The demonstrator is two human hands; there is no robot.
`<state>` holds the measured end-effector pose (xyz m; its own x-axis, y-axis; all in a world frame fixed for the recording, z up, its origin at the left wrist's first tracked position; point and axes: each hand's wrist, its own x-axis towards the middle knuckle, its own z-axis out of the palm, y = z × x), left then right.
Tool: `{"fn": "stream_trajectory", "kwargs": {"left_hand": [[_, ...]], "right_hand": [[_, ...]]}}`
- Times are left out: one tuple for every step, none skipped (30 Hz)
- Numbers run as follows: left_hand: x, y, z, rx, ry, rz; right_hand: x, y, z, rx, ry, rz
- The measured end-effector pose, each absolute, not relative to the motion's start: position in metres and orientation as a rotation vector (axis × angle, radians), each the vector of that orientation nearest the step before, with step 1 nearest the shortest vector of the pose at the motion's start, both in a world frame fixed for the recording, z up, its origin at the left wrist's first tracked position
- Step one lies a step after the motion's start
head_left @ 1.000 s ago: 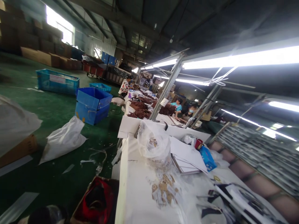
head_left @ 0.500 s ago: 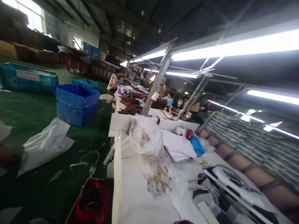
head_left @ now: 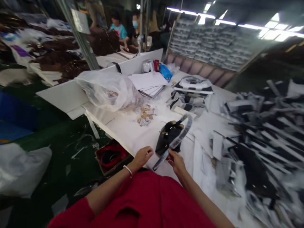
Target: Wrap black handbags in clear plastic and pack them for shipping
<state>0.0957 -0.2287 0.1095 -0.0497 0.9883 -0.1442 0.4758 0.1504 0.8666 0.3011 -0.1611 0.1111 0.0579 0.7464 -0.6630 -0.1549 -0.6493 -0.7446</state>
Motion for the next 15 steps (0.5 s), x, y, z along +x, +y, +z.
{"fn": "stream_trajectory", "kwargs": {"left_hand": [[0.107,-0.215,0.114,1.363,1.57,0.858],[0.12,-0.204,0.117,1.296,1.497,0.867],[0.132,-0.196,0.118,1.218,1.428,0.867],[0.144,-0.19,0.118,1.117,1.369,0.864],[0.155,-0.186,0.116,0.998,1.319,0.861],[0.163,-0.184,0.113,0.869,1.277,0.862],[0.17,-0.183,0.111,0.743,1.244,0.868],[0.173,-0.184,0.108,0.638,1.224,0.878],[0.175,-0.184,0.107,0.567,1.218,0.888],[0.176,-0.185,0.106,0.535,1.221,0.893],[0.175,-0.186,0.107,0.534,1.229,0.899],[0.173,-0.186,0.109,0.551,1.243,0.903],[0.172,-0.186,0.11,0.583,1.251,0.903],[0.17,-0.184,0.112,0.632,1.268,0.916],[0.169,-0.183,0.113,0.687,1.291,0.929]], "right_hand": [[0.299,-0.16,0.114,-1.667,-0.63,1.645],[0.297,-0.16,0.115,-1.671,-0.661,1.618],[0.295,-0.159,0.116,-1.664,-0.692,1.601],[0.293,-0.16,0.116,-1.647,-0.724,1.592],[0.292,-0.16,0.115,-1.632,-0.752,1.587],[0.292,-0.16,0.114,-1.622,-0.774,1.58],[0.291,-0.16,0.113,-1.618,-0.791,1.576],[0.291,-0.16,0.112,-1.622,-0.806,1.571],[0.29,-0.16,0.113,-1.63,-0.818,1.569],[0.289,-0.159,0.116,-1.639,-0.824,1.567],[0.288,-0.158,0.12,-1.646,-0.826,1.567],[0.286,-0.157,0.124,-1.653,-0.822,1.567],[0.285,-0.157,0.13,-1.663,-0.81,1.556],[0.283,-0.156,0.135,-1.671,-0.794,1.542],[0.28,-0.155,0.14,-1.685,-0.779,1.533]]}}
